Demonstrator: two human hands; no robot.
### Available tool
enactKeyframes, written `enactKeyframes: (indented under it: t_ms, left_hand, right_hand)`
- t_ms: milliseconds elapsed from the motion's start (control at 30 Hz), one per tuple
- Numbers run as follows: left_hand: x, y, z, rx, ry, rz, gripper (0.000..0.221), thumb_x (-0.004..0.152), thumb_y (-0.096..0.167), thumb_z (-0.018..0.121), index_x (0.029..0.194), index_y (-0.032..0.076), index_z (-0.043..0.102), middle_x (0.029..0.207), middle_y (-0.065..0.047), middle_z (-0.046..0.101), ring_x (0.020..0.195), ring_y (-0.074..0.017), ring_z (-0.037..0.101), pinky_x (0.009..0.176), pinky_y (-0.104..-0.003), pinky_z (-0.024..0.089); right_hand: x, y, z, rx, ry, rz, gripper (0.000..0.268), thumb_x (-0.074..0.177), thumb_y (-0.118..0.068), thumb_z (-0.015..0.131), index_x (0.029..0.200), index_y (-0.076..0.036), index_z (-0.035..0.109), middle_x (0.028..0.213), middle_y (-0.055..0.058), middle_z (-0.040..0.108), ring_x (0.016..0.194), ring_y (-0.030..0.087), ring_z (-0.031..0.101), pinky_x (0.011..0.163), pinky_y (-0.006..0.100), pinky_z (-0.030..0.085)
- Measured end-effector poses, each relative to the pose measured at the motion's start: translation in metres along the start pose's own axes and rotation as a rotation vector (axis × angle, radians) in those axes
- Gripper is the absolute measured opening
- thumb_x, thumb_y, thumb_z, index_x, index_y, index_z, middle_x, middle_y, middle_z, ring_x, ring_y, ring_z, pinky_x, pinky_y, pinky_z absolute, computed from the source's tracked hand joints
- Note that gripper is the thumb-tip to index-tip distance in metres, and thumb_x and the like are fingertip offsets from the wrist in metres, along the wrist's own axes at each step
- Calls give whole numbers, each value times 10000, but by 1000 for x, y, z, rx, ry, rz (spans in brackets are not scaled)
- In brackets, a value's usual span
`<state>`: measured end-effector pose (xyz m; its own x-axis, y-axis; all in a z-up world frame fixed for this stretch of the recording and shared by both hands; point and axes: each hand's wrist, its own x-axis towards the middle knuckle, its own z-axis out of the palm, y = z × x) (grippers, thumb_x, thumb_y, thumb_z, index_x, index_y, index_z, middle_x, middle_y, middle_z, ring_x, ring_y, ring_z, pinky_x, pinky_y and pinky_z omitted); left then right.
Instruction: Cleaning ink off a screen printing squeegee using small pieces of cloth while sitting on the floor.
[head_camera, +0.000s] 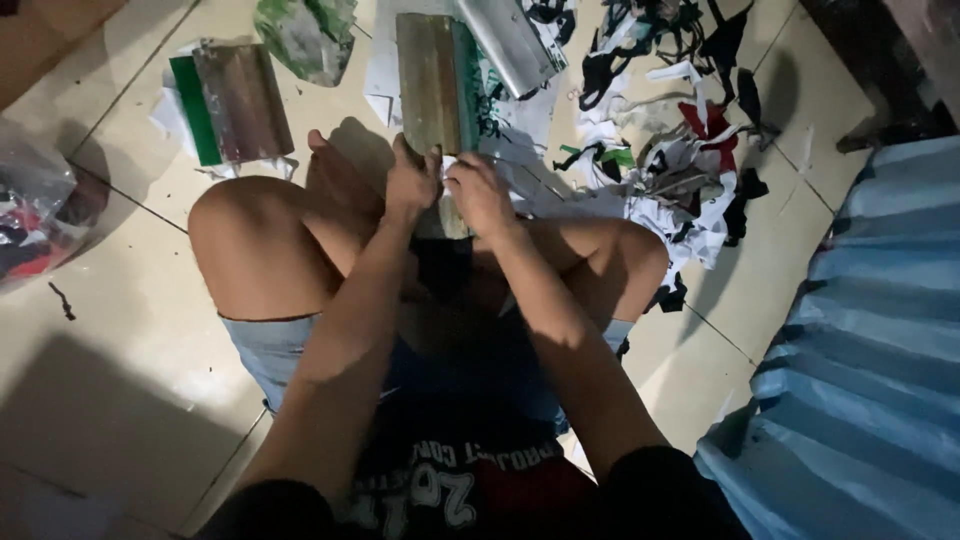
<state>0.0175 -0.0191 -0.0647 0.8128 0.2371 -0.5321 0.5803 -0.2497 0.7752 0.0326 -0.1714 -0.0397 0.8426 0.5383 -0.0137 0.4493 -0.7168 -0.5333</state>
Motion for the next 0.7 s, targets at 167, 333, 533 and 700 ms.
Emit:
enactKeyframes:
  t_ms: [167, 333, 533, 700]
  left_hand:
    - [5, -5, 2, -17, -21, -46, 735, 1091, 557, 425, 1617, 142, 121, 1428, -286, 590, 1323, -441, 589, 1093, -614, 494]
    - [19, -18, 11, 25, -16, -82, 645, 1066, 532, 398, 1499, 75, 261, 1302, -284, 649, 1214, -423, 663, 1014, -588, 557]
    - [33, -31, 21, 134, 22, -61, 591, 1054, 482, 401, 1410, 19, 308, 1165, -318, 684, 1103, -458, 705, 938, -593, 580]
    - [12, -12, 8, 88, 39, -39, 544, 1066, 409, 420, 1393, -17, 337, 1237, -360, 647, 1164, -481, 672, 948, -605, 567]
  right_hand:
    - [-22, 19, 25, -60, 134, 129, 201, 1018, -277, 599, 1103, -172, 747, 994, 182, 763, 1177, 389, 665, 1011, 507, 528]
    - [-30, -7, 1, 67, -92, 497, 400, 1001, -514, 615, 1210, -179, 676, 1084, 201, 736, 1092, 453, 687, 895, 606, 567]
    - [-17, -43, -25, -171, -296, 571, 543, 1063, -602, 384, 1174, -188, 718, 1039, 135, 775, 1029, 344, 745, 859, 522, 587]
    - [-24, -34, -18, -157, -442, 519, 508, 1088, -465, 412, 1225, -84, 719, 1187, 251, 732, 1101, 440, 693, 907, 577, 571]
